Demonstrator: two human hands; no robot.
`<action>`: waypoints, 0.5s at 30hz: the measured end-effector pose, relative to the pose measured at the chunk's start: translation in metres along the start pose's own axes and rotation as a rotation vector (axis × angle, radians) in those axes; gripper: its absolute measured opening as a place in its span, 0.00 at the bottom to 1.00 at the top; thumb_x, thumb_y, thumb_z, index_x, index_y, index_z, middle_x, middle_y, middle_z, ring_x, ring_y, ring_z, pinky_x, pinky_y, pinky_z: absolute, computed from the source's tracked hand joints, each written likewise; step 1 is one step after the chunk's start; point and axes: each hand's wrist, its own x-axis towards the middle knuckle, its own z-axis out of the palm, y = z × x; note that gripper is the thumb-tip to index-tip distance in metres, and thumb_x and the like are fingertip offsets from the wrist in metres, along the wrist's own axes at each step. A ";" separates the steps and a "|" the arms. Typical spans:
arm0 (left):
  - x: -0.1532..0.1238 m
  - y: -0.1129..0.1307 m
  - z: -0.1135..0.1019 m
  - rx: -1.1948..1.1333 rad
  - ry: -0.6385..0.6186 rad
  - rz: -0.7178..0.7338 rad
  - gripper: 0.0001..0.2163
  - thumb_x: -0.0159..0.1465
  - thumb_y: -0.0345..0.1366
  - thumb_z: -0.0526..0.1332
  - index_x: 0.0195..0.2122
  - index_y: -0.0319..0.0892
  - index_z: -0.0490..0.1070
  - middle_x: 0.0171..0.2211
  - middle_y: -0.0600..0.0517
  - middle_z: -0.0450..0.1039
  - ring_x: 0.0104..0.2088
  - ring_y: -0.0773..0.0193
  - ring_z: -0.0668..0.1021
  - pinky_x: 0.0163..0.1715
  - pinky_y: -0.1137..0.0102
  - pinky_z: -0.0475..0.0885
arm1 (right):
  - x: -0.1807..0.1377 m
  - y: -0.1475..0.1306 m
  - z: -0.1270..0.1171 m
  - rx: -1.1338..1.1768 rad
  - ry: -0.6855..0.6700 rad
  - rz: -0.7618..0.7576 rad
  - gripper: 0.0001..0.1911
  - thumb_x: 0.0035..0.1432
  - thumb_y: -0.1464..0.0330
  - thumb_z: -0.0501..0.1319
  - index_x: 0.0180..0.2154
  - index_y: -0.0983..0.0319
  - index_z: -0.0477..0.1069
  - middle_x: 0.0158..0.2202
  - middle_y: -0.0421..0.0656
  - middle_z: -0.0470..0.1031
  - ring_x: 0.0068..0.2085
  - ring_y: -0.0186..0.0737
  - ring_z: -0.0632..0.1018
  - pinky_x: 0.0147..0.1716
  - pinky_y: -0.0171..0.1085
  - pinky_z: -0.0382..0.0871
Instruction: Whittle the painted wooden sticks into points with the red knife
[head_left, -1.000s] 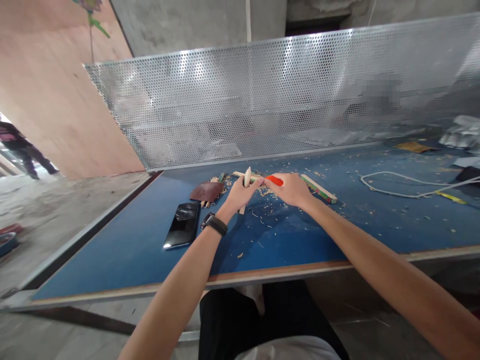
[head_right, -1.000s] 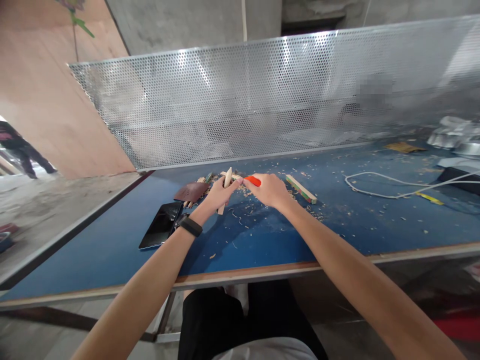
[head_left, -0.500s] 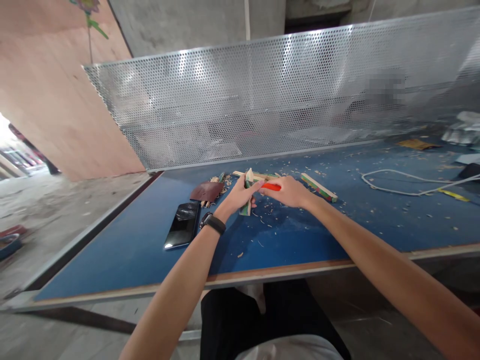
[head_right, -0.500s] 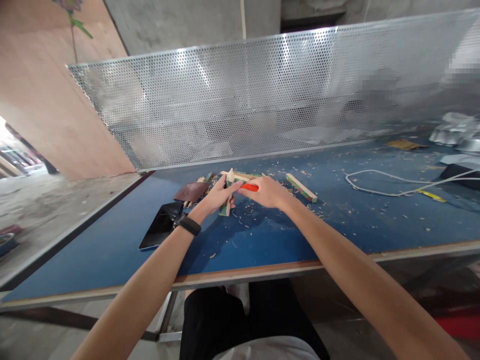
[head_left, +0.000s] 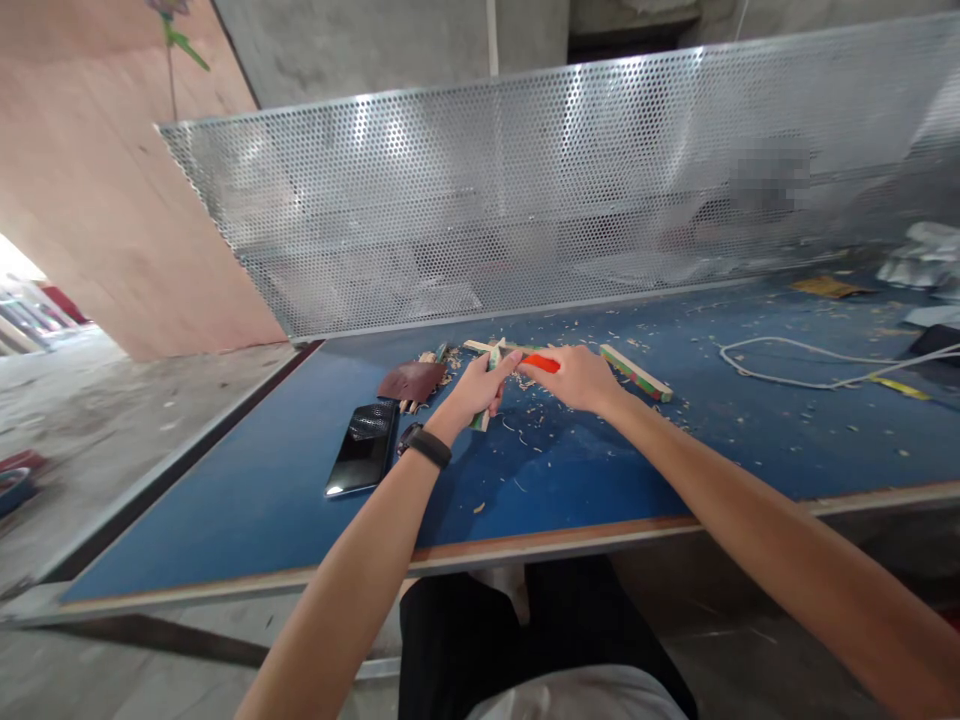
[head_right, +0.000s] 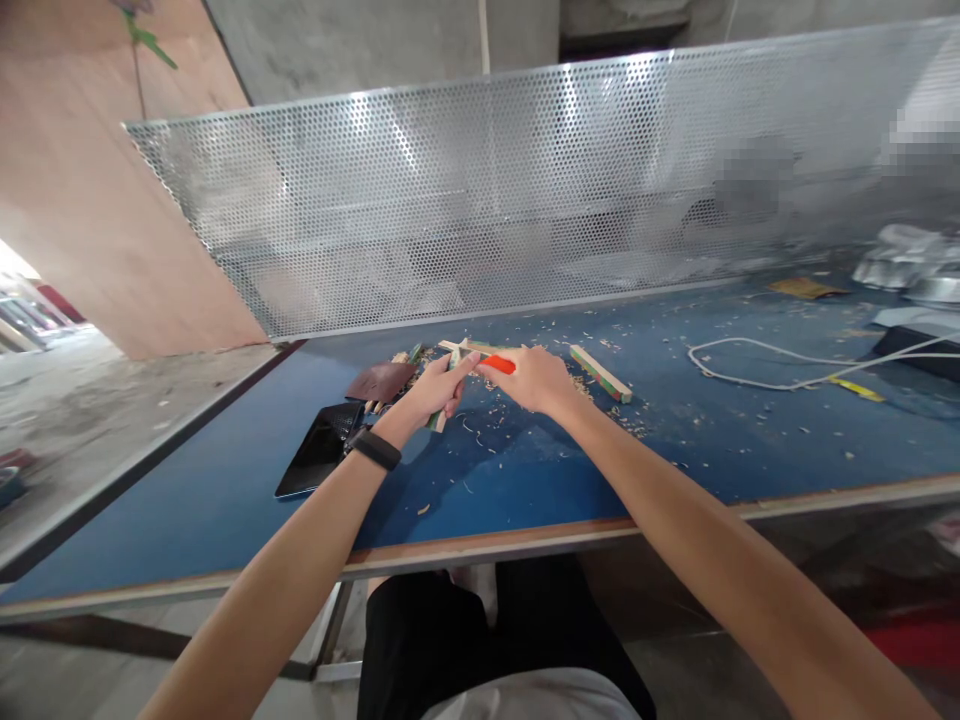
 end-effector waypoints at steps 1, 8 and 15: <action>0.001 -0.001 0.001 0.021 -0.001 0.002 0.18 0.74 0.50 0.59 0.31 0.46 0.59 0.16 0.62 0.59 0.11 0.73 0.64 0.13 0.74 0.59 | 0.000 0.001 -0.002 -0.002 0.027 0.026 0.33 0.66 0.38 0.53 0.48 0.51 0.85 0.37 0.50 0.84 0.37 0.53 0.80 0.30 0.43 0.60; 0.009 -0.015 0.001 0.072 0.000 0.076 0.20 0.68 0.55 0.66 0.34 0.46 0.61 0.15 0.61 0.63 0.14 0.70 0.68 0.16 0.73 0.64 | 0.000 0.008 -0.010 0.074 -0.007 -0.029 0.27 0.68 0.44 0.55 0.40 0.55 0.83 0.31 0.47 0.81 0.31 0.46 0.76 0.29 0.42 0.58; 0.010 -0.013 0.000 -0.036 -0.038 0.056 0.19 0.67 0.52 0.69 0.41 0.44 0.65 0.18 0.59 0.65 0.16 0.70 0.68 0.18 0.72 0.63 | -0.002 0.003 -0.002 0.231 -0.165 -0.164 0.26 0.66 0.44 0.58 0.44 0.55 0.84 0.30 0.43 0.81 0.29 0.42 0.74 0.31 0.42 0.61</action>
